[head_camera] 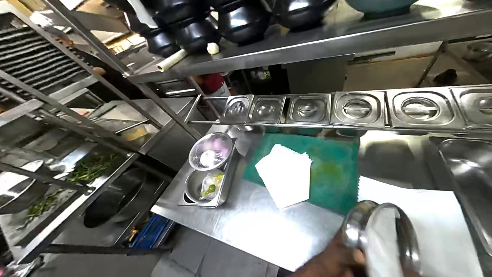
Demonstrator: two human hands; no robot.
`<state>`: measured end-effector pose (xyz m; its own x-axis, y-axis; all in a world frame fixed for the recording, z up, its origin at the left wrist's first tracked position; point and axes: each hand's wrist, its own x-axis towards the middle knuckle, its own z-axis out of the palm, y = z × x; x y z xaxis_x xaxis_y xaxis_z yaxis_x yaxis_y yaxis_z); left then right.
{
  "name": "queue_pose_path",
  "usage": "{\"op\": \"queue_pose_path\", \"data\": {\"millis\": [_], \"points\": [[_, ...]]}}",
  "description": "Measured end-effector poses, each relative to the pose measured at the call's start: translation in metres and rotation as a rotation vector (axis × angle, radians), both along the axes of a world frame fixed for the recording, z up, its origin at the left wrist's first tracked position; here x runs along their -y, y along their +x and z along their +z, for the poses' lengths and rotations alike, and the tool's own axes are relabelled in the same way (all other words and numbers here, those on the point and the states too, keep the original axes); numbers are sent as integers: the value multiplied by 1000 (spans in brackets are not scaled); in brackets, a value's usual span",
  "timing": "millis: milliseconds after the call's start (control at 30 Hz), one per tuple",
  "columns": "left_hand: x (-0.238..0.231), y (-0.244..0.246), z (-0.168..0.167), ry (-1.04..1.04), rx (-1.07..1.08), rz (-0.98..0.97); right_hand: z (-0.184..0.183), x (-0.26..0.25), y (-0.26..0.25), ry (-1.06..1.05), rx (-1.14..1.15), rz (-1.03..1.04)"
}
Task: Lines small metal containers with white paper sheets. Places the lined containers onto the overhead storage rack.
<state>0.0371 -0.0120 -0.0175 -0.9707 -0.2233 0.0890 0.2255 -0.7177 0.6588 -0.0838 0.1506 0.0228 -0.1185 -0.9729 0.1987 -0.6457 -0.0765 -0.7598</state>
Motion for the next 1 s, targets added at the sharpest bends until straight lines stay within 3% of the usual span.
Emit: {"op": "queue_pose_path", "data": {"millis": [100, 167, 233, 300, 400, 467, 533, 567, 600, 633, 700, 767, 800, 867, 933, 1000], "points": [[42, 30, -20, 151, -62, -107, 7, 55, 14, 53, 1, 239], [55, 46, -22, 221, -24, -137, 1, 86, 23, -33, -140, 205], [62, 52, -16, 324, -14, -124, 2, 117, 34, -37, -466, 63], [73, 52, -15, 427, -64, -96, 21, 144, 42, 233, -693, -46], [88, 44, -16, 402, -63, 99, 48, 184, 38, 767, -663, -103], [95, 37, -16, 269, -14, 220, 49, 191, 28, 848, -525, 60], [99, 32, -14, 255, -38, 178, 39, 191, 12, 663, -239, 244], [99, 29, -12, 291, -52, 132, 29, 191, 6, 512, 3, 232], [101, 27, -11, 335, -56, 96, 20, 192, 4, 384, 217, 130], [103, 23, -9, 384, -54, 79, 18, 195, 5, 279, 272, 0], [106, 14, -6, 439, -93, 74, 33, 201, 10, 261, -115, -189], [110, 4, 1, 414, -161, 111, 30, 205, 10, 227, -618, -361], [112, -2, 5, 390, -182, 144, 26, 205, 10, 199, -760, -454], [116, -12, 11, 327, -186, 221, 38, 200, 13, 382, -775, -507], [123, -18, 11, 228, -195, 234, 64, 193, 12, 658, -552, -311], [125, -21, 8, 205, -186, 207, 71, 185, 1, 634, -331, -69]]}}
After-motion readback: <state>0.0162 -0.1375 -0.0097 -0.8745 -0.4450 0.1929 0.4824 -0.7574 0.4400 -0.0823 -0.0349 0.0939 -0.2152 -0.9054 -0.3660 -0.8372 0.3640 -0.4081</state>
